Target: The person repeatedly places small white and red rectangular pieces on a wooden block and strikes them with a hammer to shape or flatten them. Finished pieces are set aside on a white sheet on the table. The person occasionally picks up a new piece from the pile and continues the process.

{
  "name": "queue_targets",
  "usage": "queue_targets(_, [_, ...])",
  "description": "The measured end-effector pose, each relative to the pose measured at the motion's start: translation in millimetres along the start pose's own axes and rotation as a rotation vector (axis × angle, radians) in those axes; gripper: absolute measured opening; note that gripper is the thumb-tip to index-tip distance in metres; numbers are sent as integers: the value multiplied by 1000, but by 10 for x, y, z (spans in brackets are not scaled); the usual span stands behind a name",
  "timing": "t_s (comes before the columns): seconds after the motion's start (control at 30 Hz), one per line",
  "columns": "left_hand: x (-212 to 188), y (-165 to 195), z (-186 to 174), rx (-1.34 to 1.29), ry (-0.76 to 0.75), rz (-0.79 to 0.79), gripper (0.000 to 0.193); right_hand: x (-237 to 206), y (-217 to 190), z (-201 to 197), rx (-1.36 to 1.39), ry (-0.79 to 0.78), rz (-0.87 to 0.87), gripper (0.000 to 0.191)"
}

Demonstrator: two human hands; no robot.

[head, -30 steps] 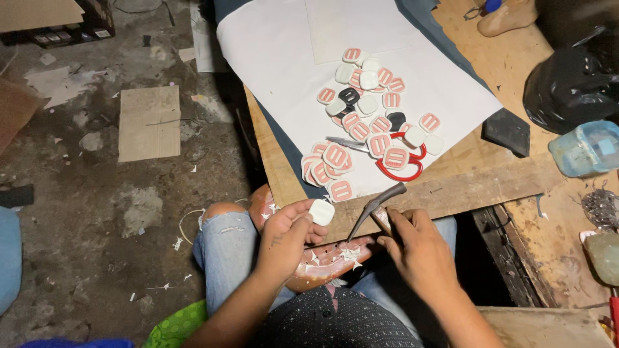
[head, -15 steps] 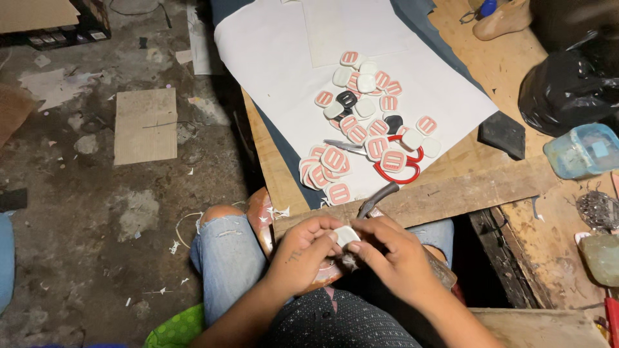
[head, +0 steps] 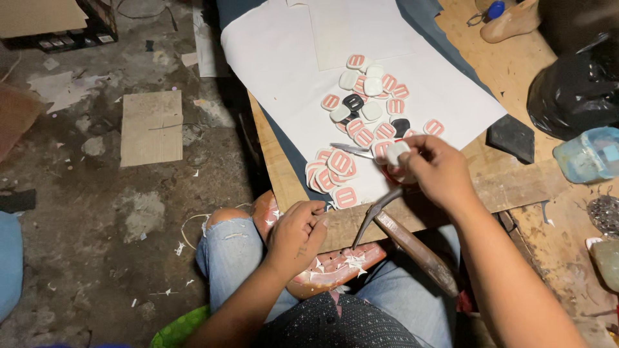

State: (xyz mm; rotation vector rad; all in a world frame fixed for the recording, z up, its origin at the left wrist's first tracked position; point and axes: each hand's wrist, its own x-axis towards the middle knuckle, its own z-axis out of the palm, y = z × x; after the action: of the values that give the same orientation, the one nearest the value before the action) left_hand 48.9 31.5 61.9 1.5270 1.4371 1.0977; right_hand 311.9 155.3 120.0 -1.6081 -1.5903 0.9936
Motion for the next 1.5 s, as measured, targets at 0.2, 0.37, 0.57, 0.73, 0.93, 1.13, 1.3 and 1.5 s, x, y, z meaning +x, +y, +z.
queue_targets(0.2, [-37,1,30,14,11,22,28,162,-59,392,-513,-39,-568,36])
queue_targets(0.37, [-25,40,15,57,19,35,26,243,-181,913,-822,-138,-492,62])
queue_targets(0.57, [-26,54,9,15,19,52,27,358,-155,936,-884,-201,-317,67])
queue_targets(0.73, [-56,-45,44,-49,38,46,26,223,-116,877,-715,-92,-462,43])
queue_targets(0.93, [55,-148,66,-784,-16,-341,28,-548,-359,832,-316,-131,-581,25])
queue_targets(1.13, [-134,-69,-31,-919,76,-413,25,-1045,-510,844,-66,-190,-793,37])
queue_targets(1.3, [-301,30,-56,-957,127,-364,25,-1036,-312,944,484,-363,-55,28])
queue_targets(1.5, [-384,149,-15,-1146,35,-378,24,-1024,-52,1008,842,-474,195,10])
